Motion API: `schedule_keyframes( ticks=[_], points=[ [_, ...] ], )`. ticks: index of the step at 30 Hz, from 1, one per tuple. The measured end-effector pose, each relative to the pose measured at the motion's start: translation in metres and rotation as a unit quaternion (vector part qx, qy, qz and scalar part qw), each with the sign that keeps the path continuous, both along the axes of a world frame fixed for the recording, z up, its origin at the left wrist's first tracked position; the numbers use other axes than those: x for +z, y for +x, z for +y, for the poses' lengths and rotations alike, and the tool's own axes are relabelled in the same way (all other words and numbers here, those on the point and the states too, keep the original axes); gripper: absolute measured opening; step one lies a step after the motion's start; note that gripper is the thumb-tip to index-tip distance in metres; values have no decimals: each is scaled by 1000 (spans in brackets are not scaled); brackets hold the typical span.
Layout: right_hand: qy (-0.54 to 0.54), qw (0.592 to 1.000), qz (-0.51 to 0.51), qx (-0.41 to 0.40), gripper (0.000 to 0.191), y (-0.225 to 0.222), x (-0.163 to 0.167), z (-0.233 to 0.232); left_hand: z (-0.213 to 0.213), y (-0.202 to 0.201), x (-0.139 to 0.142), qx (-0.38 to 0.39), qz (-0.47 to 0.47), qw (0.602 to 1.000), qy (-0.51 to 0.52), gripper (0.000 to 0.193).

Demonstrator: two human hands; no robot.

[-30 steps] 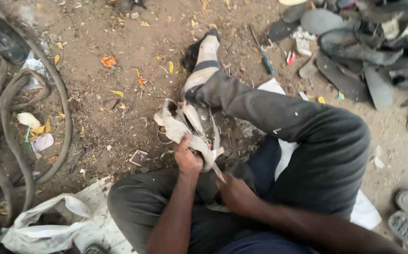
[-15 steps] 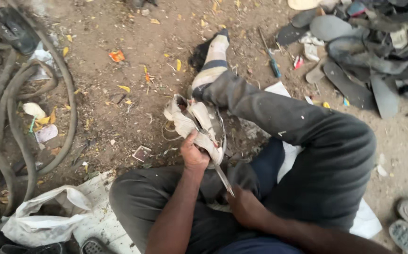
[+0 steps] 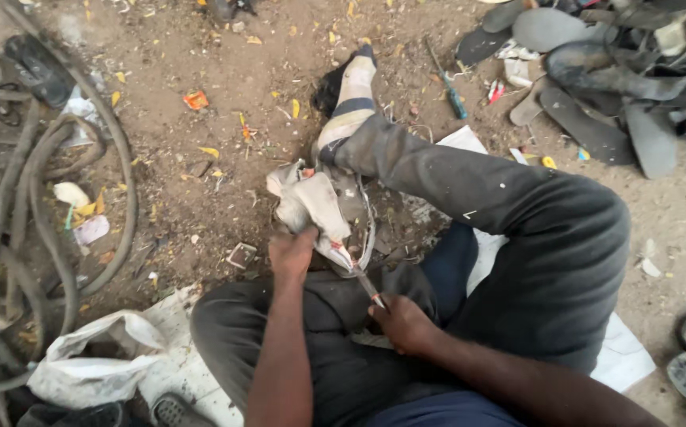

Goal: The person sits on the ground and uses a knife to scrape and clean the soles and sides of several shoes. They handle a black shoe and a white sneaker, turning them over to work on different parts of the soles and uppers.

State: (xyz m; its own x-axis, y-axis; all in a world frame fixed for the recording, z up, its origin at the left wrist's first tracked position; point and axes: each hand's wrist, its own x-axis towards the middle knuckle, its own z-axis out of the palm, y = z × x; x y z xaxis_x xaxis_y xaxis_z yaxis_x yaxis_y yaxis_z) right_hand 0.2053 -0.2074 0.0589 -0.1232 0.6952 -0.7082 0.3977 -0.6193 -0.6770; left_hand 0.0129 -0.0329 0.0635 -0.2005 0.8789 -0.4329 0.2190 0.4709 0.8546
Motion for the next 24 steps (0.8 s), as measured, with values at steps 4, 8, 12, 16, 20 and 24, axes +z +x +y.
schedule_keyframes(
  ticks=[4,8,12,16,20,24],
  points=[
    [306,925,-122,189,25,6,-34,4,-17,-14,19,-99,554,722,402,93],
    [220,934,-148,238,31,13,-61,0,-24,-4,17,-526,423,671,307,40],
    [257,954,-87,130,28,19,-37,8,-23,0,12,-551,445,532,464,42],
    [105,988,3,-116,26,25,25,11,-23,12,4,-514,428,580,465,17],
    [95,963,112,-224,18,34,69,17,-14,55,-11,-409,399,632,524,25],
    [136,972,27,-189,20,51,57,32,7,92,-22,-378,440,686,439,25]
  ],
)
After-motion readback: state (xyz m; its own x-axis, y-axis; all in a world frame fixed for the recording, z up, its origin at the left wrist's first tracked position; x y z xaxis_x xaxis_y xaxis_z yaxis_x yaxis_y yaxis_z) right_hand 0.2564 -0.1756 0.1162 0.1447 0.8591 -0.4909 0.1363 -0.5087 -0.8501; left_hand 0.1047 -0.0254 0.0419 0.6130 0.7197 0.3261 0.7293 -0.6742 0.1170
